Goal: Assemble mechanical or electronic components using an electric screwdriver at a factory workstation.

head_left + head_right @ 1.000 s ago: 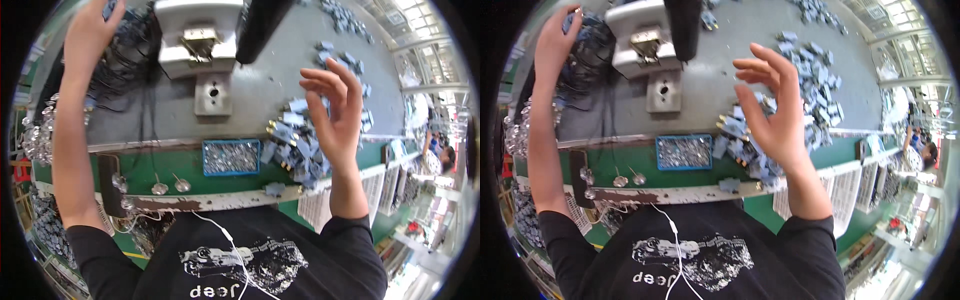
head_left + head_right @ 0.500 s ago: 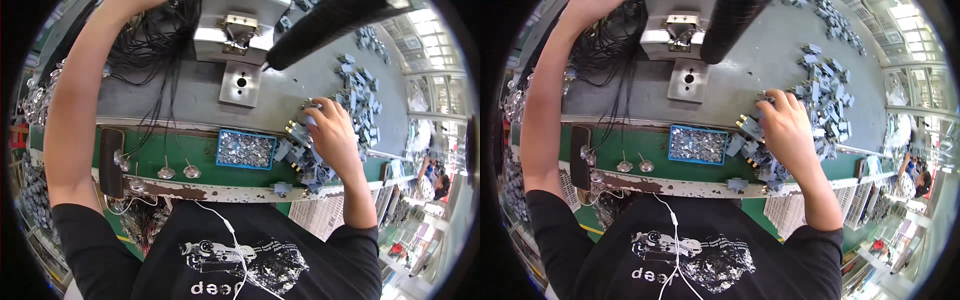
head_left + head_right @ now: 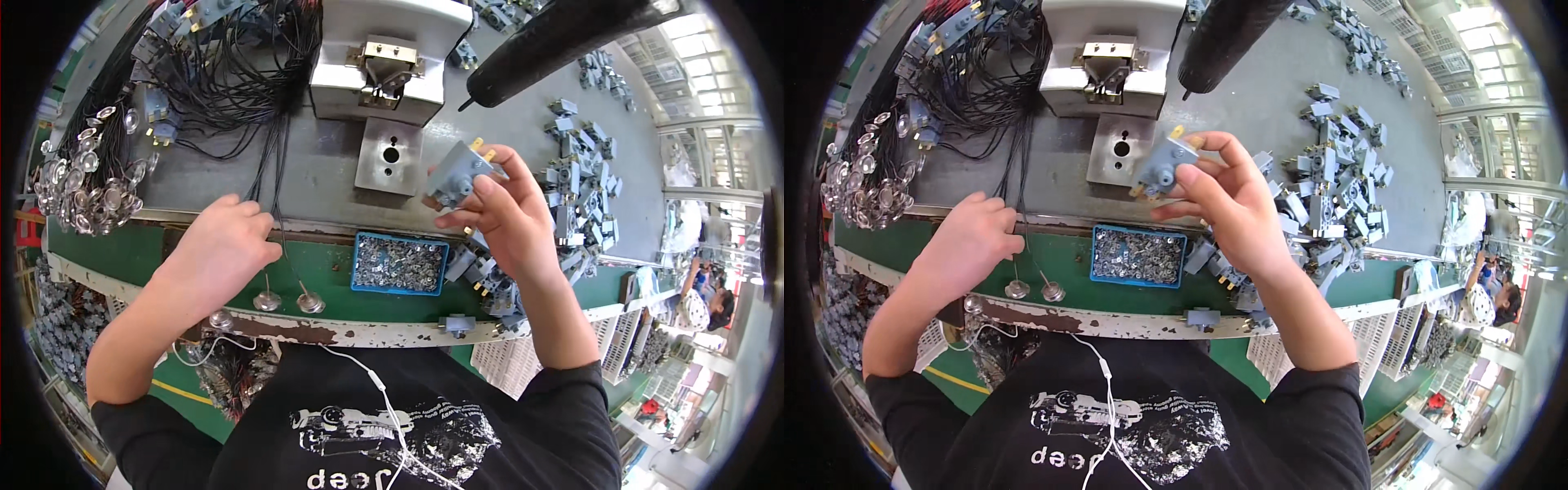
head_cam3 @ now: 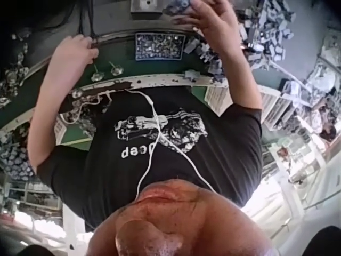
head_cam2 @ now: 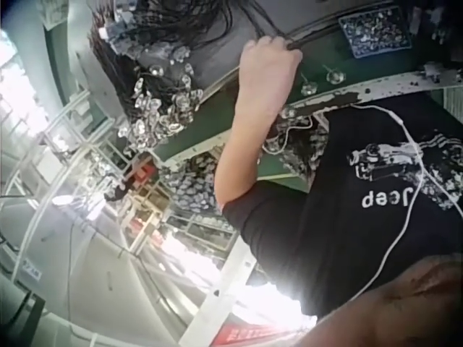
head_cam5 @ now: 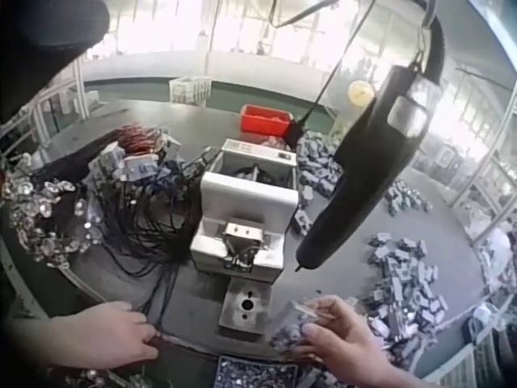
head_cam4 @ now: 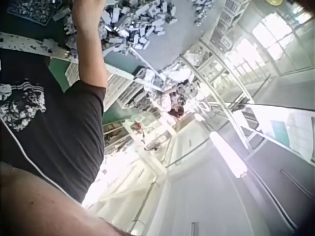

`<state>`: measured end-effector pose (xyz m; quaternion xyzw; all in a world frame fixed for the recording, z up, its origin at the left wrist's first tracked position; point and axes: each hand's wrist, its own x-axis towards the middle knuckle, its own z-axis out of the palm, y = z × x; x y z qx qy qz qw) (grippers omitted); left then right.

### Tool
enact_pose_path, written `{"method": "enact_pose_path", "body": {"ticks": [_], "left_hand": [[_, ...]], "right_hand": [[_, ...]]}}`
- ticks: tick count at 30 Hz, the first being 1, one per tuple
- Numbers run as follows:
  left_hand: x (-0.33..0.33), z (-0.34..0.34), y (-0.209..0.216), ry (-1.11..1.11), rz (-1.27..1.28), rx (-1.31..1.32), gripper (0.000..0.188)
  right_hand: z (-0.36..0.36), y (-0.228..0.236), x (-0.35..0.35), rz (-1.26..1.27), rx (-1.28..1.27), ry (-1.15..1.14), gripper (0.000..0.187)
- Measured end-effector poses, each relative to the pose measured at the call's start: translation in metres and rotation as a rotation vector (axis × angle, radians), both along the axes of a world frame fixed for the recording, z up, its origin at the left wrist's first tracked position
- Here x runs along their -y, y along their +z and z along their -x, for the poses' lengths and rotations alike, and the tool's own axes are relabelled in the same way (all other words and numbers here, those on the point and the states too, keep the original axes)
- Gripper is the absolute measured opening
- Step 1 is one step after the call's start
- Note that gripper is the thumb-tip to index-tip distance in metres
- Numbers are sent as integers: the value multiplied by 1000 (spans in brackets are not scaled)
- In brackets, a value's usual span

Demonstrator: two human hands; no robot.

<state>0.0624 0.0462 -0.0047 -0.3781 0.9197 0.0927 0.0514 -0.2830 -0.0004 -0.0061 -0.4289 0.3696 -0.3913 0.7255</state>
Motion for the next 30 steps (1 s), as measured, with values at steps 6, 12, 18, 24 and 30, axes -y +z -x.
{"method": "enact_pose_path", "body": {"ticks": [6,12,18,24,30], "left_hand": [[23,1,45,10,-106,-478,13],[32,34,27,-129,-67,-502,14],[34,42,16,-131,-86,-498,16],[37,49,15,-137,-87,-464,16],[45,57,14,-143,-48,-527,18]], "right_hand": [[-16,17,6,911,-719,55,48],[-35,-26,45,1517,-964,134,40],[-23,-22,37,1314,-939,187,30],[-45,-18,36,1250,-996,147,25],[-40,-19,14,1250,-1027,34,40]]}}
